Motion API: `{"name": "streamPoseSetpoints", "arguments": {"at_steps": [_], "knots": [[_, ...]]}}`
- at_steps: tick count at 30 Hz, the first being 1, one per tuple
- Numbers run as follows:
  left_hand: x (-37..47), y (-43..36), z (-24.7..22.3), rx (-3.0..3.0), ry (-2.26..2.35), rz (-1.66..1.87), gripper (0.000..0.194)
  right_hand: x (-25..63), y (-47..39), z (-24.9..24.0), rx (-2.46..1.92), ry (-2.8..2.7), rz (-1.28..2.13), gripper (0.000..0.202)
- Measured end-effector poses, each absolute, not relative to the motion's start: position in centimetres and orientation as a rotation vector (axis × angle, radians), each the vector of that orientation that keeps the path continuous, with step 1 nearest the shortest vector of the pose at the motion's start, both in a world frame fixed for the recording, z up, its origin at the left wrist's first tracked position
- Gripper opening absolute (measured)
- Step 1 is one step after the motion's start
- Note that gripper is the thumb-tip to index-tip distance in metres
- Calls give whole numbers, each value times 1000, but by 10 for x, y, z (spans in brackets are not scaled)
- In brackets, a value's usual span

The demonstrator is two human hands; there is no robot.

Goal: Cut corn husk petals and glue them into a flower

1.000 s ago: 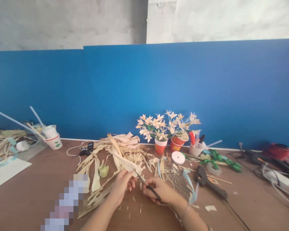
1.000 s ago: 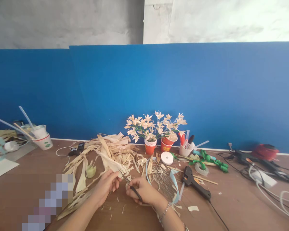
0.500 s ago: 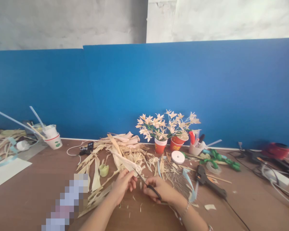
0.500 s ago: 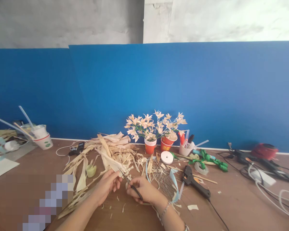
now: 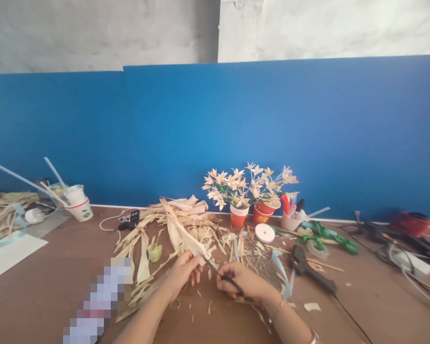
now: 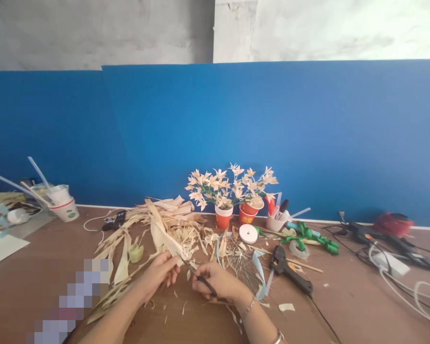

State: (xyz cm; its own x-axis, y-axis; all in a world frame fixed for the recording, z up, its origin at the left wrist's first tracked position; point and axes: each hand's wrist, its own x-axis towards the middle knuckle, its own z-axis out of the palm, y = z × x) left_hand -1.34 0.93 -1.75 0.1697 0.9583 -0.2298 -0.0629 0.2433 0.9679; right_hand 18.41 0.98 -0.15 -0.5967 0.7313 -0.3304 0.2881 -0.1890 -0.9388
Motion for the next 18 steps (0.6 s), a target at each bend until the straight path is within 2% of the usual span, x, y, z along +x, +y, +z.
{"name": "streamPoseSetpoints", "arguments": {"at_steps": [18], "knots": [[-23,11,-19,1219,1133,801,26,199,16,0,-1194,-1878,1848,9]]}}
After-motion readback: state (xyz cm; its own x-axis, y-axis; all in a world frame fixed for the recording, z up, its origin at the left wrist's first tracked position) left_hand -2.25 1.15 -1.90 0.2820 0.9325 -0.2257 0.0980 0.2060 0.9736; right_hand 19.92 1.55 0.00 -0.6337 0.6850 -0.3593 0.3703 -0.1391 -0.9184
